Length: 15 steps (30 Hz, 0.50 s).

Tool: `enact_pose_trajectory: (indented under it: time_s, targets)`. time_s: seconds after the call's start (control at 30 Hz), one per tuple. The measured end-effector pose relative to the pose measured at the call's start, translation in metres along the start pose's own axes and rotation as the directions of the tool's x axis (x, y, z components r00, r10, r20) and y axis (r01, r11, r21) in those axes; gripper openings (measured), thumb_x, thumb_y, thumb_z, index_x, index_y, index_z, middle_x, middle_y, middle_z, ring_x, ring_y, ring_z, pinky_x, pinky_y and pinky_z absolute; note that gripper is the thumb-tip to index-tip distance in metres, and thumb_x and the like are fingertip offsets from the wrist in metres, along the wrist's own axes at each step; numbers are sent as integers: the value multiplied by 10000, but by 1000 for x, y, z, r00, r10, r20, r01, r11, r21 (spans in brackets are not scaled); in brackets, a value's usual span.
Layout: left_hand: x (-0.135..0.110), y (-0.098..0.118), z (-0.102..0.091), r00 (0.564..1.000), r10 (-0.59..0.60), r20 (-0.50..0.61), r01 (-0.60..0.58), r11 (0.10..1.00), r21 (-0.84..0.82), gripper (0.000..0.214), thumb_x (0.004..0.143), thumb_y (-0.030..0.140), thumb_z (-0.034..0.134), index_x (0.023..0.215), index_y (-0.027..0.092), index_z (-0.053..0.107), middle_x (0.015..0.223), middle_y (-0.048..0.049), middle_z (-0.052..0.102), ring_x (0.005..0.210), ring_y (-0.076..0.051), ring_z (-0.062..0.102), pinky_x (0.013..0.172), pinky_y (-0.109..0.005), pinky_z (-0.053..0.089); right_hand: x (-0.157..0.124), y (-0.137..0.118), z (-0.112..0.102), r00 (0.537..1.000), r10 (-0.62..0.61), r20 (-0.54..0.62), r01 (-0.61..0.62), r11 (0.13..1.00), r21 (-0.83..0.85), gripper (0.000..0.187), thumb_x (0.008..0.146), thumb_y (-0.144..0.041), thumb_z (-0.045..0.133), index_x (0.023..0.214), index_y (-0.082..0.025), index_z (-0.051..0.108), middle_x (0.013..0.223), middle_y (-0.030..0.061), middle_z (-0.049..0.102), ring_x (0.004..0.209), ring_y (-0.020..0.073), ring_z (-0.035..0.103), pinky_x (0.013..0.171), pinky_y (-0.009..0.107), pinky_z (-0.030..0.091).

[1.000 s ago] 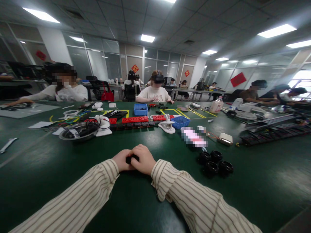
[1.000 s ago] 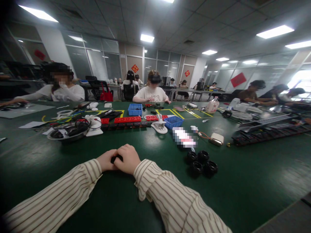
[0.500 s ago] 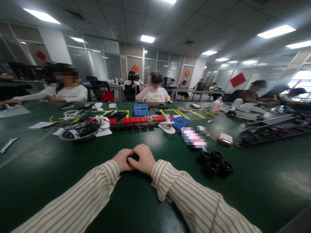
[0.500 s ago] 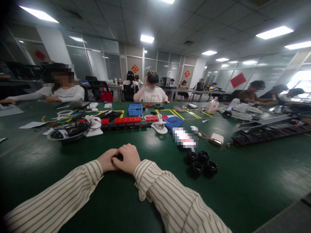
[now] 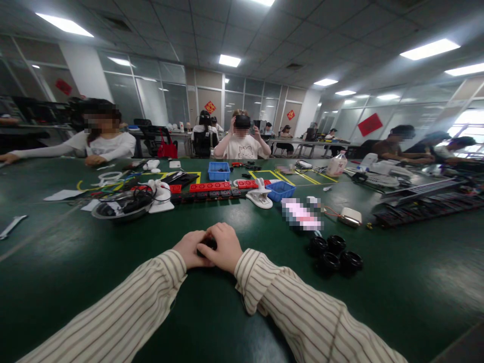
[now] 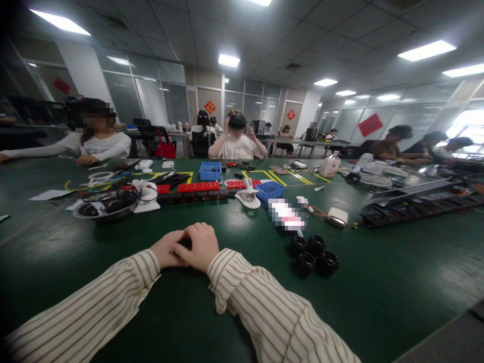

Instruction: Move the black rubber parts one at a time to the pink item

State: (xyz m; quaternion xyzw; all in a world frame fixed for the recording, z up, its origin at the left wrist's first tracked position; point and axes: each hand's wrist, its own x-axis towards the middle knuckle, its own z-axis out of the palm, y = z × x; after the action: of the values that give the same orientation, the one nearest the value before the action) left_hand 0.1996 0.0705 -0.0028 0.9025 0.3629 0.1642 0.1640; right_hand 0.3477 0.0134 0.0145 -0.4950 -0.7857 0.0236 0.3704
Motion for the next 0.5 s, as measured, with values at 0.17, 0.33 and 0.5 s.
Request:
enact_pose_trajectory:
  time_s: [0.17,0.33,0.5]
  targets:
    - [-1,0,2,1000,17,-26,-13,988,154,288,578,399,655,721,174,548,721,-22,569,728,-206,541,726,-330,423,1,3,5,999,-10,39,12,998,-57,242,738,-400,638,701,-180,545,742,12,537,787,166,463,726,295,344]
    - [-1,0,2,1000,27,-15,-26,997,74,210,566,309,626,689,182,513,707,-13,554,708,-191,537,699,-303,433,1,2,3,995,-68,76,67,998,15,114,719,-259,638,711,-178,559,761,10,558,805,165,479,749,284,361]
    - [-3,-2,2,1000,26,0,-26,1000,-11,259,554,273,638,782,172,567,822,-34,588,802,-216,560,758,-312,450,0,0,0,978,-174,113,168,984,66,91,690,-116,586,751,-181,574,815,14,585,838,165,489,789,282,367]
